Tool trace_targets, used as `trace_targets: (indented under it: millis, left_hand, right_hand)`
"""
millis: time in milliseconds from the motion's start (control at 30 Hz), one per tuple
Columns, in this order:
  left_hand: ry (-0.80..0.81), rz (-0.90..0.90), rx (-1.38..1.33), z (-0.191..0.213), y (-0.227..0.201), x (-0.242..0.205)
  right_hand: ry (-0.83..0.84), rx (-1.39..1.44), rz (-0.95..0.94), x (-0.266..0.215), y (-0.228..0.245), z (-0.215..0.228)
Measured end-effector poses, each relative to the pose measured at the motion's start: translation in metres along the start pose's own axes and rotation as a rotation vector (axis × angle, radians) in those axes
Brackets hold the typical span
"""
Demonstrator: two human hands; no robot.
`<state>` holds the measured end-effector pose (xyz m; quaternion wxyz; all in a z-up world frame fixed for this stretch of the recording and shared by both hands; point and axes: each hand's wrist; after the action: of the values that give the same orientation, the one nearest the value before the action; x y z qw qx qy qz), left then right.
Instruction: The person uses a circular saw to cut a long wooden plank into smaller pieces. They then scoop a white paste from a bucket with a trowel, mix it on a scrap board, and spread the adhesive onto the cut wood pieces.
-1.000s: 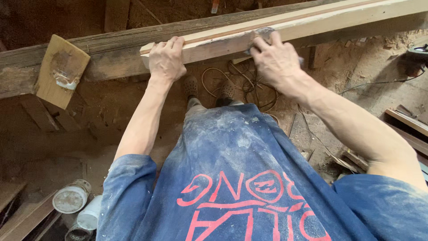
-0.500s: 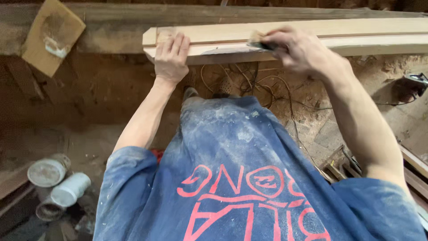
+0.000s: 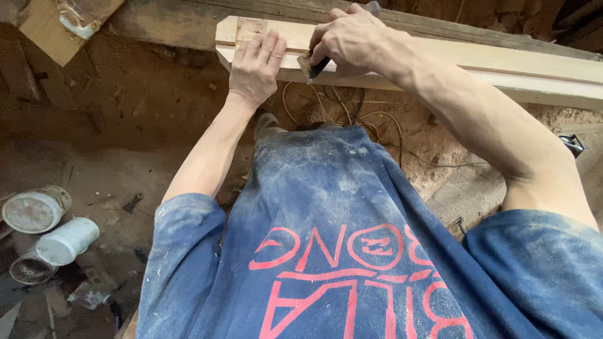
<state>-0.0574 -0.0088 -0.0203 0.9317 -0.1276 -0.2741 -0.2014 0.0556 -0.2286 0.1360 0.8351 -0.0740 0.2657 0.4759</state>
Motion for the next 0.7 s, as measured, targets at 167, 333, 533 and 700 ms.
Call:
trace_targets:
  millis: [167, 333, 533, 700]
  left_hand:
    - [0.006, 0.000, -0.005, -0.002, 0.000, -0.003]
    - [-0.002, -0.036, 0.019, -0.010, 0.003, -0.003]
    - [0.021, -0.020, 0.004, -0.008, 0.003, -0.008]
    - [0.040, -0.050, 0.031, -0.009, 0.006, -0.006]
  right_hand:
    - [-0.024, -0.048, -0.009, -0.014, -0.013, -0.008]
    - [-0.007, -0.023, -0.080, -0.033, -0.029, -0.021]
    - [0.003, 0.039, -0.134, -0.063, -0.054, -0.038]
    - [0.030, 0.018, -0.216, -0.088, -0.066, -0.050]
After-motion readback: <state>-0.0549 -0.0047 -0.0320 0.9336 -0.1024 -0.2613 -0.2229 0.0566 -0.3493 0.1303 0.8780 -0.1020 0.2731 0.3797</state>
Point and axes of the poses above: each hand's wrist, its own x-axis towards the middle knuckle, its own z-axis out of the back of the hand, y = z × x, and after that the axes turned 9 degrees about -y, right-handed
